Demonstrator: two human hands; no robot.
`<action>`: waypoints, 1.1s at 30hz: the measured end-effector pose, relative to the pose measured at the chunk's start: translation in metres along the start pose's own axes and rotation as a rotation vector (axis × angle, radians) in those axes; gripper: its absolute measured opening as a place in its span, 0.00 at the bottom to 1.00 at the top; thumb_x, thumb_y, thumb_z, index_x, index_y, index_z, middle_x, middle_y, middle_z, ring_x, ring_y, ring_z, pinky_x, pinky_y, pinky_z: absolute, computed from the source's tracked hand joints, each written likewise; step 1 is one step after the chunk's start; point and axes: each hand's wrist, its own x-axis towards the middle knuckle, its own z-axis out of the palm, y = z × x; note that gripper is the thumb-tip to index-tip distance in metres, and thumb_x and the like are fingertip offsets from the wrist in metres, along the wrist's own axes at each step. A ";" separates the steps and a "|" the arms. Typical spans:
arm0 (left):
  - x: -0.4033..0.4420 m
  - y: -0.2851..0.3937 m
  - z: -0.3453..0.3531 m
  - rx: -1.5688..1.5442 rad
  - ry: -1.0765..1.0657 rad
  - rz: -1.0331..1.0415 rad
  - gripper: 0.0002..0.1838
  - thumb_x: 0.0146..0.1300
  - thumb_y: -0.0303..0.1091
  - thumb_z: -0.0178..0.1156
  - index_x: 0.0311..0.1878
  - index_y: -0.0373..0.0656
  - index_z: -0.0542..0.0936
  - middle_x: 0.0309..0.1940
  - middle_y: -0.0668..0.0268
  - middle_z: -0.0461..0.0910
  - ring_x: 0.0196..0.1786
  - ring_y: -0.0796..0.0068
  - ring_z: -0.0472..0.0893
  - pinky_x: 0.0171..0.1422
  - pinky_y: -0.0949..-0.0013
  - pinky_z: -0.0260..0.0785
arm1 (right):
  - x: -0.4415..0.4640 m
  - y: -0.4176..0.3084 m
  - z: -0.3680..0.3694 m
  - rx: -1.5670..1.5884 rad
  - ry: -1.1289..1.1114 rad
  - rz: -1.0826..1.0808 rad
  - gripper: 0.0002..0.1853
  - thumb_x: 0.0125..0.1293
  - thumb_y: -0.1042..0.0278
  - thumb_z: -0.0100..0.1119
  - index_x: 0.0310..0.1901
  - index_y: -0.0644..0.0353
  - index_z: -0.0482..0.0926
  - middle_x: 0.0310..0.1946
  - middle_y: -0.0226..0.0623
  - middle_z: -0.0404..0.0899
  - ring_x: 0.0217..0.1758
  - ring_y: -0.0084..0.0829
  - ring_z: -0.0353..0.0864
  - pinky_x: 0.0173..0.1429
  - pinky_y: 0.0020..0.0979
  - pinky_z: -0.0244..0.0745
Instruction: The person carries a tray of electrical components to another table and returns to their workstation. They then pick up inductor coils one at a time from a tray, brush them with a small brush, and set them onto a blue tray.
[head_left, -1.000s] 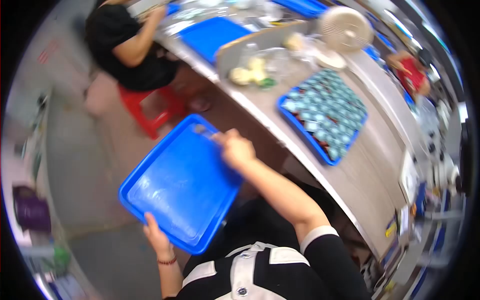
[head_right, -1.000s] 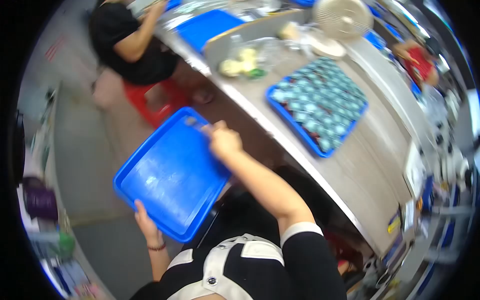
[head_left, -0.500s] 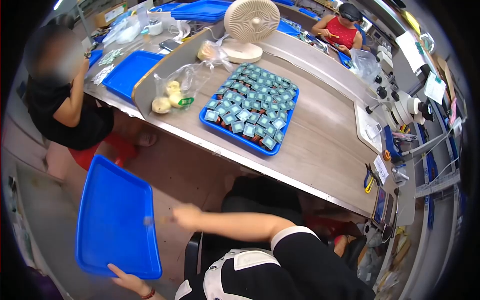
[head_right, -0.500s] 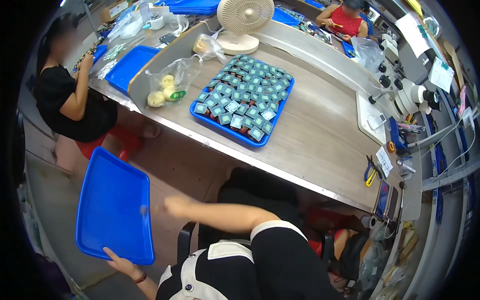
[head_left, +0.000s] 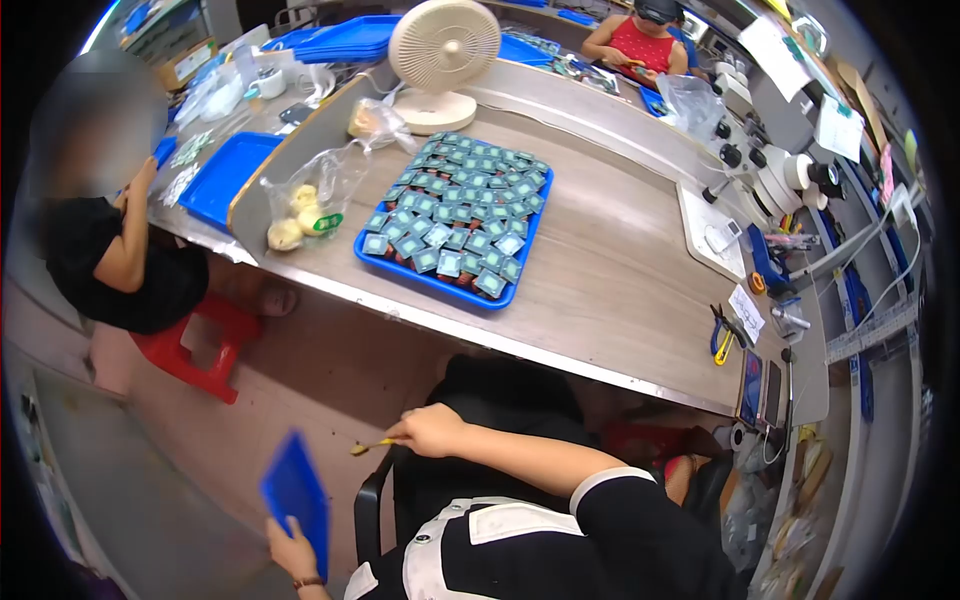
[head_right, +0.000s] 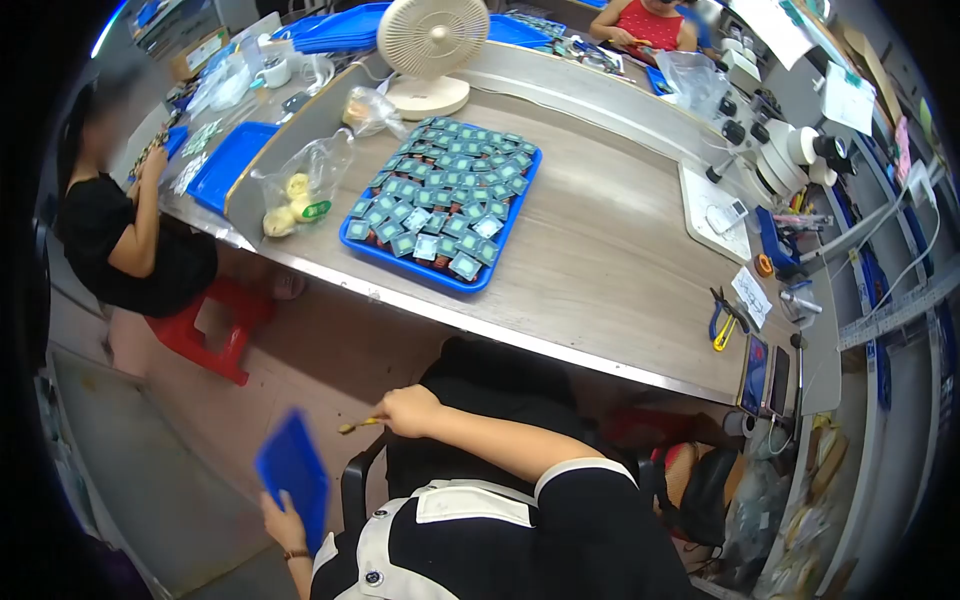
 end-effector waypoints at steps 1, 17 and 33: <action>-0.004 0.013 -0.020 0.036 -0.274 0.109 0.21 0.57 0.42 0.55 0.48 0.35 0.70 0.42 0.45 0.74 0.43 0.45 0.73 0.46 0.54 0.65 | -0.005 0.011 0.003 0.003 0.013 0.009 0.12 0.60 0.58 0.50 0.43 0.44 0.79 0.29 0.36 0.78 0.33 0.38 0.78 0.35 0.34 0.73; 0.067 0.078 -0.218 -1.233 -0.309 0.505 0.29 0.64 0.49 0.48 0.54 0.29 0.66 0.46 0.54 0.73 0.46 0.66 0.74 0.54 0.67 0.65 | -0.170 0.056 -0.079 0.883 0.890 -0.042 0.11 0.63 0.66 0.49 0.27 0.63 0.71 0.18 0.29 0.65 0.22 0.23 0.64 0.27 0.27 0.61; 0.022 0.469 -0.011 -0.593 -0.298 0.897 0.16 0.55 0.39 0.57 0.44 0.39 0.75 0.35 0.58 0.78 0.37 0.57 0.76 0.43 0.63 0.68 | -0.367 0.145 -0.093 1.206 1.440 0.446 0.19 0.55 0.79 0.53 0.50 0.71 0.69 0.39 0.38 0.76 0.38 0.25 0.76 0.45 0.23 0.70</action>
